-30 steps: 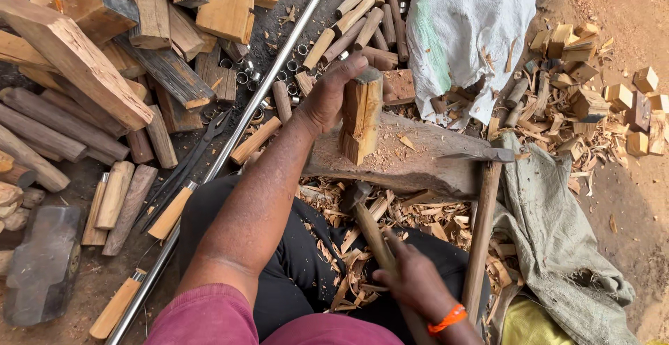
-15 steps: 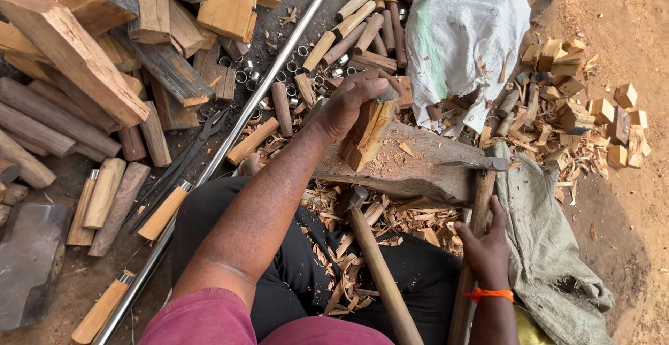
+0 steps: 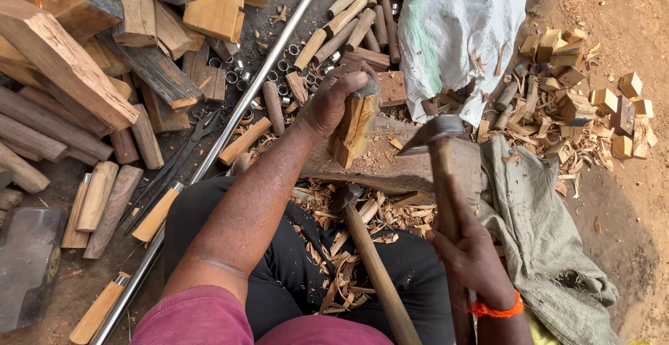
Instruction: The person sits on the ground and uses a hammer to repeatedly strike a small wooden dowel held against a larger wooden block. They then pick up a larger rectangular piece of wood and split it into smaller pieces using the hammer.
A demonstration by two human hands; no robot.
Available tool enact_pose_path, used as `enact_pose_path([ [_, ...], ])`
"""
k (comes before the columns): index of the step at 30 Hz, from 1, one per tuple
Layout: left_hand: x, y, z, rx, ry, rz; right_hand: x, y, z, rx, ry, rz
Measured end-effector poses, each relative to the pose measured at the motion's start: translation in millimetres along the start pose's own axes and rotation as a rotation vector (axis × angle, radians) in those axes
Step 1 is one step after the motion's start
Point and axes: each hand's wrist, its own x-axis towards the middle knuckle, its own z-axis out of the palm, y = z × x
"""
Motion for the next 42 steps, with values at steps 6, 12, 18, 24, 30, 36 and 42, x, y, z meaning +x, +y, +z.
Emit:
enact_pose_path([
  [6,-0.6,-3.4,-1.2,0.087,-0.002,0.048,-61.7,-45.0,-48.4,0.048,0.229,-0.176],
  [12,2.8,-17.8,-5.4,0.071,-0.054,0.111,-63.6,-79.0,-43.6,0.072,0.337,-0.154],
  [18,14.2,-8.4,-26.2,-0.014,0.149,0.16,1.0,-41.6,42.6,-0.307,-0.162,-0.177],
  [24,17.3,-7.0,-15.8,0.017,0.033,0.097,-3.5,-19.0,33.3,-0.055,-0.139,0.13],
  [30,5.6,-6.8,-10.6,0.134,0.05,0.07,-52.6,-51.7,-11.0,0.322,0.336,-0.336],
  [36,5.0,-12.4,-3.4,0.114,-0.033,0.138,-49.1,-45.0,-37.7,0.204,0.307,-0.265],
  [42,4.9,-14.5,-2.0,0.141,-0.011,0.191,-20.8,-119.1,9.1,0.041,-0.023,-0.08],
])
